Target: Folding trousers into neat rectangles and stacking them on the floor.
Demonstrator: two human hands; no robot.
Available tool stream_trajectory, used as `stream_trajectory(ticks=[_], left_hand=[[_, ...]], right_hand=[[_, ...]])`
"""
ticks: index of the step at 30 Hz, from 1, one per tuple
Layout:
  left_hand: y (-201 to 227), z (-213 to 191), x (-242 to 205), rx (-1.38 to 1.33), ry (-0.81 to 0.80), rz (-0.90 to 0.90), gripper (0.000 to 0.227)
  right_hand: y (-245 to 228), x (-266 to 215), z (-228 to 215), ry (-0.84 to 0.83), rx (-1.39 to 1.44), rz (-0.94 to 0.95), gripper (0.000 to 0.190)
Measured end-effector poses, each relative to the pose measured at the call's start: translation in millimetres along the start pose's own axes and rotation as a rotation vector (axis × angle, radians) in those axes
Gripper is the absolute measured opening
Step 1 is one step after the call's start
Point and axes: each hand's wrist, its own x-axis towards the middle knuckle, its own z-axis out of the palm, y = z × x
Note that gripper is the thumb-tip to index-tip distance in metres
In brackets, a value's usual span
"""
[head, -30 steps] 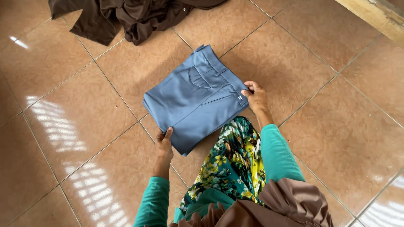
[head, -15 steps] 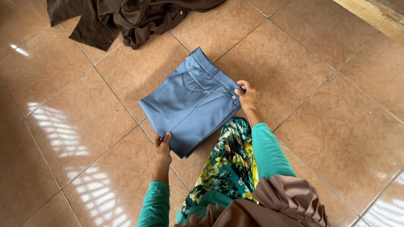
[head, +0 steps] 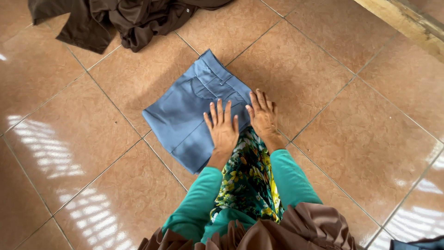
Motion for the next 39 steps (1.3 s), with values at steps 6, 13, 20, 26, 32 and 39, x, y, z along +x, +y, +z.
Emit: stream_trajectory(ticks=[6, 13, 20, 26, 32, 39], left_hand=[[-12.8, 47.4, -6.3, 0.260, -0.084, 0.117, 0.057], [-11.1, 45.9, -7.5, 0.265, -0.213, 0.069, 0.059], [47.0, 59.0, -12.8, 0.131, -0.203, 0.106, 0.059], [141.4, 93.1, -60.3, -0.028, -0.311, 0.271, 0.056], [170.7, 157.3, -146.3, 0.043, -0.706, 0.388, 0.060], [256.0, 145.2, -190.1, 0.107, -1.069, 0.549, 0.062]], right_hand=[[-3.4, -18.1, 9.1, -0.167, 0.064, 0.069, 0.052], [-8.7, -17.7, 1.1, -0.273, 0.130, 0.158, 0.054], [34.7, -52.0, -4.2, -0.098, 0.107, 0.297, 0.058], [111.9, -138.9, -32.4, -0.079, -0.052, 0.503, 0.055], [158.9, -256.4, -44.5, -0.281, -0.093, 0.842, 0.062], [191.9, -345.7, -124.3, -0.327, -0.150, 1.155, 0.056]])
